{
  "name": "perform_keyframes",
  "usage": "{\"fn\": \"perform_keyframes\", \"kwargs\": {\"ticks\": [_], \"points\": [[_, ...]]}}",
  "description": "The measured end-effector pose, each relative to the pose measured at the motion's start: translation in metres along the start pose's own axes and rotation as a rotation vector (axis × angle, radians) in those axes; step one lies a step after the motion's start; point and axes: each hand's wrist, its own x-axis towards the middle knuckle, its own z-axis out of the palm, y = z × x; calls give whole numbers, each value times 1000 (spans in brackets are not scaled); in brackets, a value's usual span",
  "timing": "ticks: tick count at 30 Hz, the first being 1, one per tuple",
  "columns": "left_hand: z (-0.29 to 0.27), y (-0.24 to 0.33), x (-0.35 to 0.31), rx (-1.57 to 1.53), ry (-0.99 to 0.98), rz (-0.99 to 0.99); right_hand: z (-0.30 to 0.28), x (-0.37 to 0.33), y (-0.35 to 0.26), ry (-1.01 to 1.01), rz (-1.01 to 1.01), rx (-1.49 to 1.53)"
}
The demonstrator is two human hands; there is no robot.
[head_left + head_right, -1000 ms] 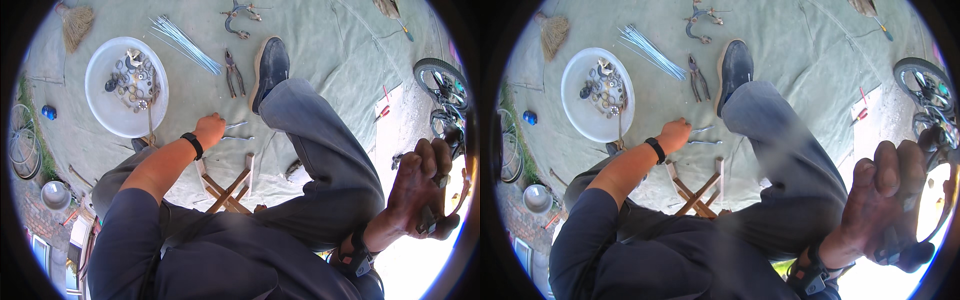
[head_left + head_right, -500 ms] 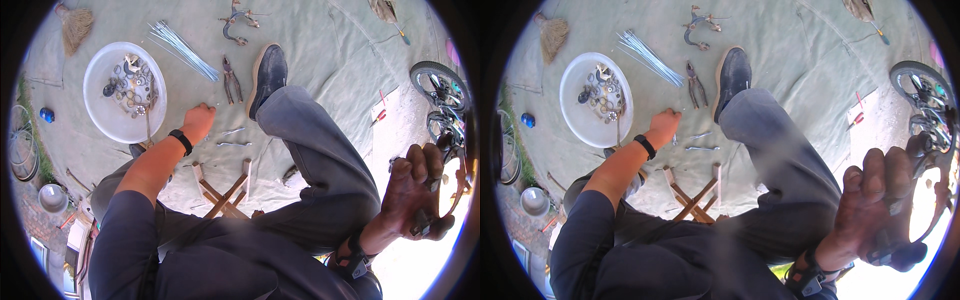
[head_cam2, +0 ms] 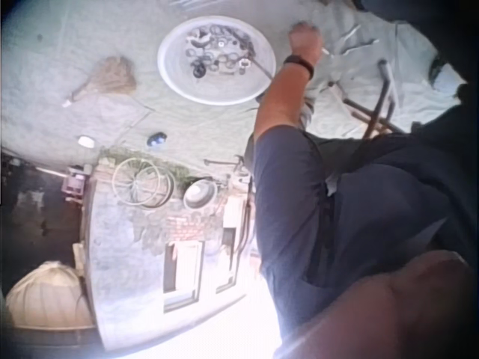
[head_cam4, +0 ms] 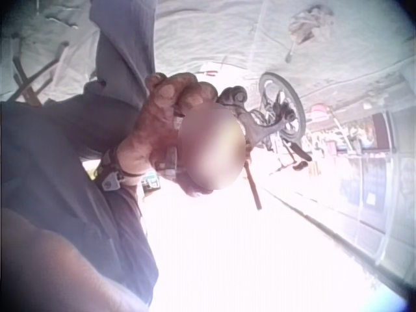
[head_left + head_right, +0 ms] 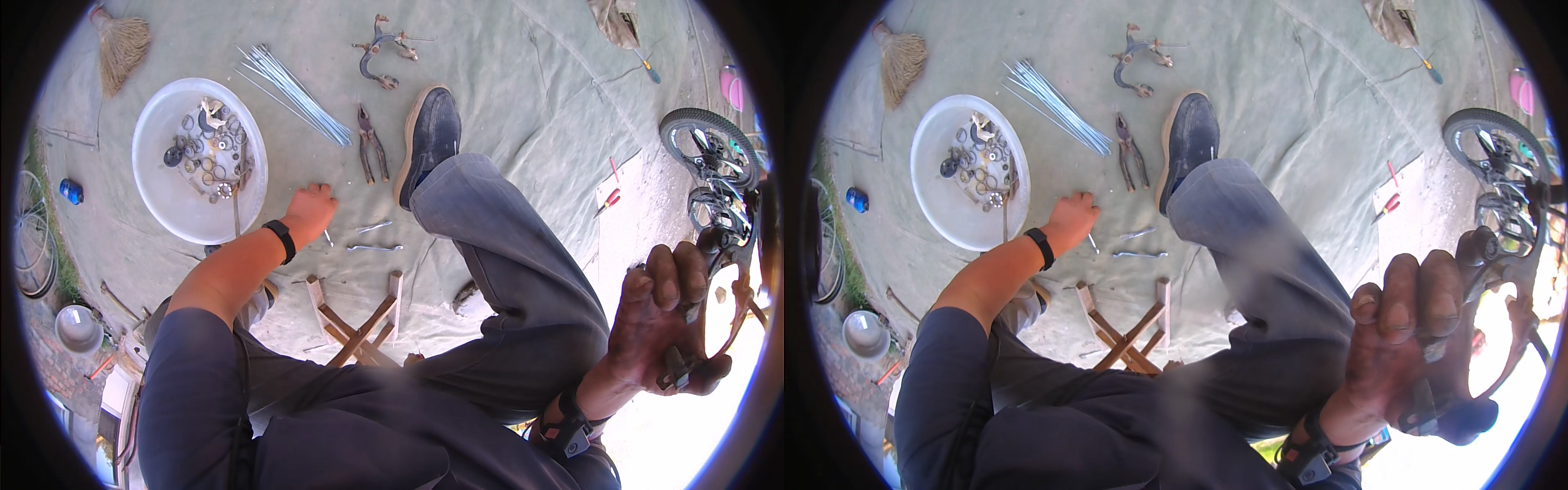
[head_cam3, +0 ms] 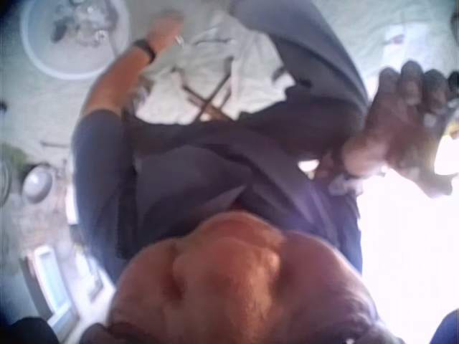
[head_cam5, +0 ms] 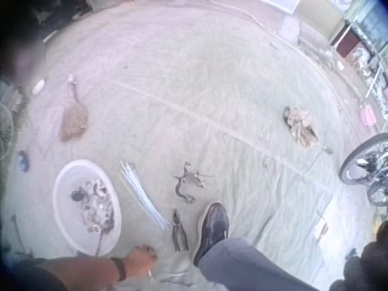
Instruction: The person assembles a rusty mechanical linkage by inserting pins and small metal components into a bracket-like part. They repeatedly insert, remove, and reposition the pins while holding the assembly in both hands.
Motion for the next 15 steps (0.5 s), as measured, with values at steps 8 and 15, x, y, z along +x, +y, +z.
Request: {"fn": "perform_keyframes", "kwargs": {"ticks": [8,15], "points": [[23,10,-18,-59,-59,22,12,3,10,-110,38,8],[-66,25,-40,-488,198,95,27,1,28,-320,16,-146]]}}
